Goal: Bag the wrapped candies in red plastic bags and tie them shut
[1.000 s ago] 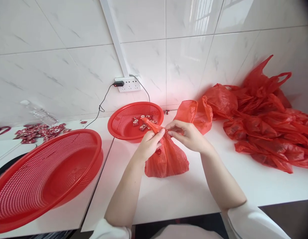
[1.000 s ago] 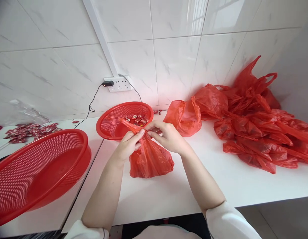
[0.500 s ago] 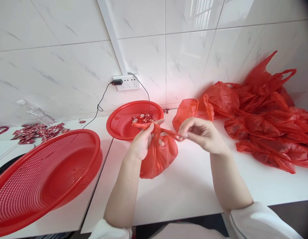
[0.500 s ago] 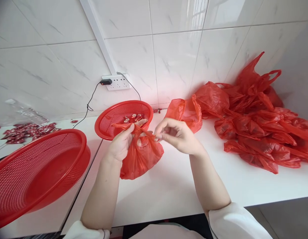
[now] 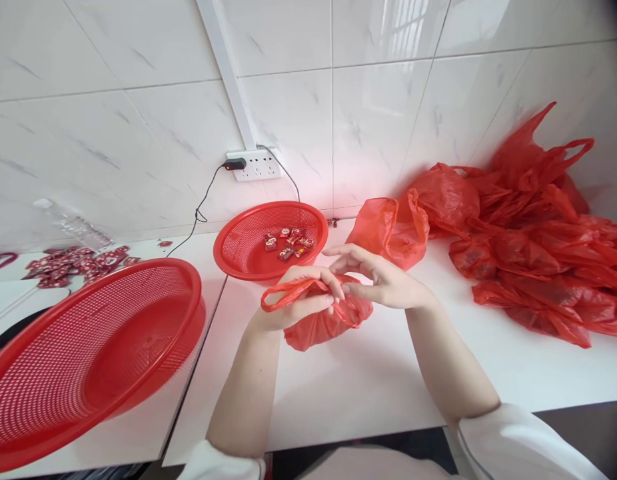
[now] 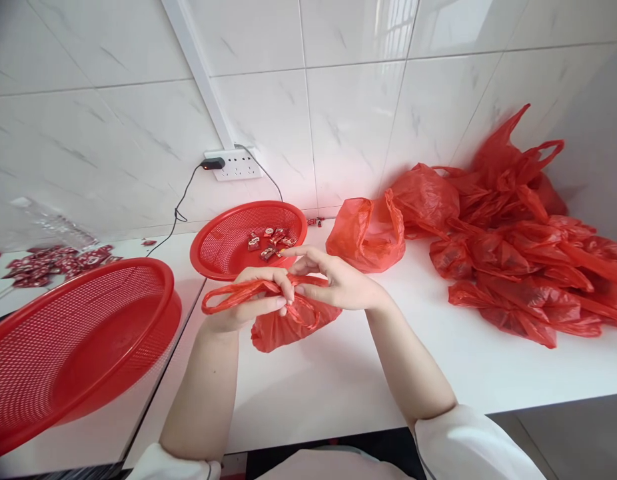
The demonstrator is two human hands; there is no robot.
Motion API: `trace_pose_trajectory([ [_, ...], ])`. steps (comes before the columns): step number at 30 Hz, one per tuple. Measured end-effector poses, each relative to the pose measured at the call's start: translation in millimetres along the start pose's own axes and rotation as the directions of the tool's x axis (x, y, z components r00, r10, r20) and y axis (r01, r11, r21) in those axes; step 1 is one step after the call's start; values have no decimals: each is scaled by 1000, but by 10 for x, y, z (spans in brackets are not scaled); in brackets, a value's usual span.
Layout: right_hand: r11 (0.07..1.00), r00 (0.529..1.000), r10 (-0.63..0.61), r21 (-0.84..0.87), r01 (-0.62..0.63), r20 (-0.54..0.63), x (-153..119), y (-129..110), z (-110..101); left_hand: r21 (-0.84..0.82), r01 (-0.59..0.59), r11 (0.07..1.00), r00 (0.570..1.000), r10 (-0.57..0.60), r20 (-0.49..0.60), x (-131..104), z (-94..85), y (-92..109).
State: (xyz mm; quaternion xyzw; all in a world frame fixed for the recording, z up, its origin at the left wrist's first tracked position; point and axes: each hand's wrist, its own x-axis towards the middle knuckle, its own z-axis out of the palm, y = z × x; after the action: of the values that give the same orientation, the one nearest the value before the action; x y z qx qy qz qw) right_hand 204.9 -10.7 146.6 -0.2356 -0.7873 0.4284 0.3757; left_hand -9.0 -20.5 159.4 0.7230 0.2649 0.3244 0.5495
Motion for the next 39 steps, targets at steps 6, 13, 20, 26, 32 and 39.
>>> trace_pose_trajectory([
  [6,991,995,83,98,-89,64,38,34,87,550,-252,796,867,438,-237,11,13,-68],
  [13,916,991,125,378,-130,39,101,85,72,680,-305,667,725,626,-288,84,53,-131],
  [20,845,978,188,523,-112,-93,129,141,75,474,-368,800,794,536,-288,86,-18,-170],
  [26,834,932,202,551,-3,-301,141,118,99,368,-383,847,866,468,-175,106,52,-177],
  [32,896,918,74,429,110,-390,100,123,70,241,-322,916,932,352,-93,83,55,-129],
  [39,950,910,-4,282,132,-415,-22,55,-51,156,-186,970,982,187,5,48,37,-68],
])
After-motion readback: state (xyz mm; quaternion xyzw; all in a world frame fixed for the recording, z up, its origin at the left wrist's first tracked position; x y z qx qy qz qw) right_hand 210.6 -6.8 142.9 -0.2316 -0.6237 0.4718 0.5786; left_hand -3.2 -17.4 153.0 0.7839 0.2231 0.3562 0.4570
